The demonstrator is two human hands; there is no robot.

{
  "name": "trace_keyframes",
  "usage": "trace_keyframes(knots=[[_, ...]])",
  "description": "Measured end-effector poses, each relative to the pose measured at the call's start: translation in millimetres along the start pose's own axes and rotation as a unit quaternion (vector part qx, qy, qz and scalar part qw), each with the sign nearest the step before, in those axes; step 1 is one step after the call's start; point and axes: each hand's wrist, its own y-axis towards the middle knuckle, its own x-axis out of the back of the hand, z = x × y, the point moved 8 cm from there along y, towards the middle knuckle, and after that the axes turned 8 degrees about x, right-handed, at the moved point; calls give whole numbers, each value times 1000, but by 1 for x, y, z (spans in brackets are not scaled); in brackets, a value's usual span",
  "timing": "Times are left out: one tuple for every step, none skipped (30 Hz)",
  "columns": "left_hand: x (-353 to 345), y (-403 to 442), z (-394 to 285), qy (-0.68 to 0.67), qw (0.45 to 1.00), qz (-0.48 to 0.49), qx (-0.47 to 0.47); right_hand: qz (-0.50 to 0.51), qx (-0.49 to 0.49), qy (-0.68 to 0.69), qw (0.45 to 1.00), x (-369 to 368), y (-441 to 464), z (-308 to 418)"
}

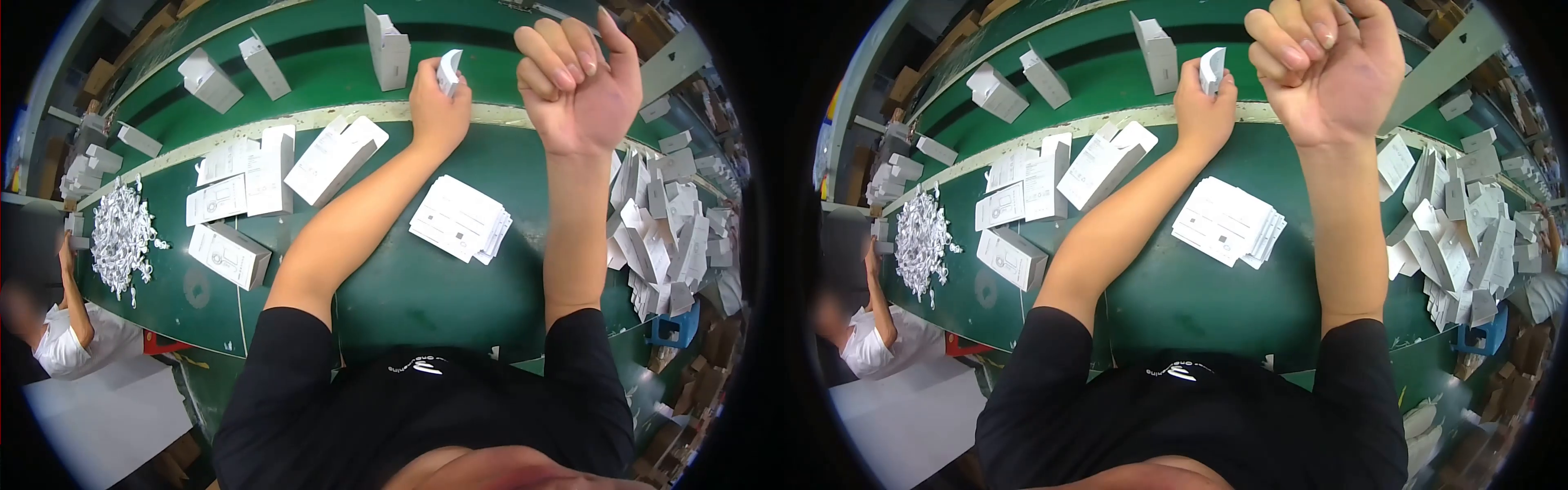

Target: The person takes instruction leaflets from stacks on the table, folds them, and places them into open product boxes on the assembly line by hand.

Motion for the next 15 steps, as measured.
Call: trace_keyframes(knots=[[-1,0,2,0,1000,7,9,-20,4,-9,1000,0,0,1],[-1,-1,2,2,1000,7,5,-39,7,-16,999,3,-1,2],[-1,0,-1,-1,1000,7,2,-2,3,-31,999,3,1,4],[-1,0,0,1,1000,9,12,-1,2,-35,999,-14,7,-7],[-1,-1,0,4,1000,10,22,-196,59,-280,938,-10,2,0],[-2,-1,-2,3,1000,11,20,-369,111,-495,779,-15,-13,17],[-1,-2,-3,6,1000,11,21,-368,111,-495,779,-20,-9,9],[0,-2,-4,10,1000,10,22,-382,133,-479,780,-20,-7,3],[1,-1,-3,11,1000,8,21,-395,155,-462,779,-19,-7,1],[0,-1,-3,7,1000,9,23,-395,154,-461,780,-18,-11,6],[0,-1,-2,4,1000,10,25,-358,101,-464,804,-17,-12,9],[0,-1,0,5,1000,10,25,-319,48,-465,824,-17,-10,4],[0,-1,0,5,1000,7,22,-319,48,-465,825,-16,-12,7],[-1,0,1,5,1000,4,18,-307,38,-461,832,-17,-11,6],[-1,0,0,4,1000,5,18,-295,28,-457,839,-17,-10,4]])
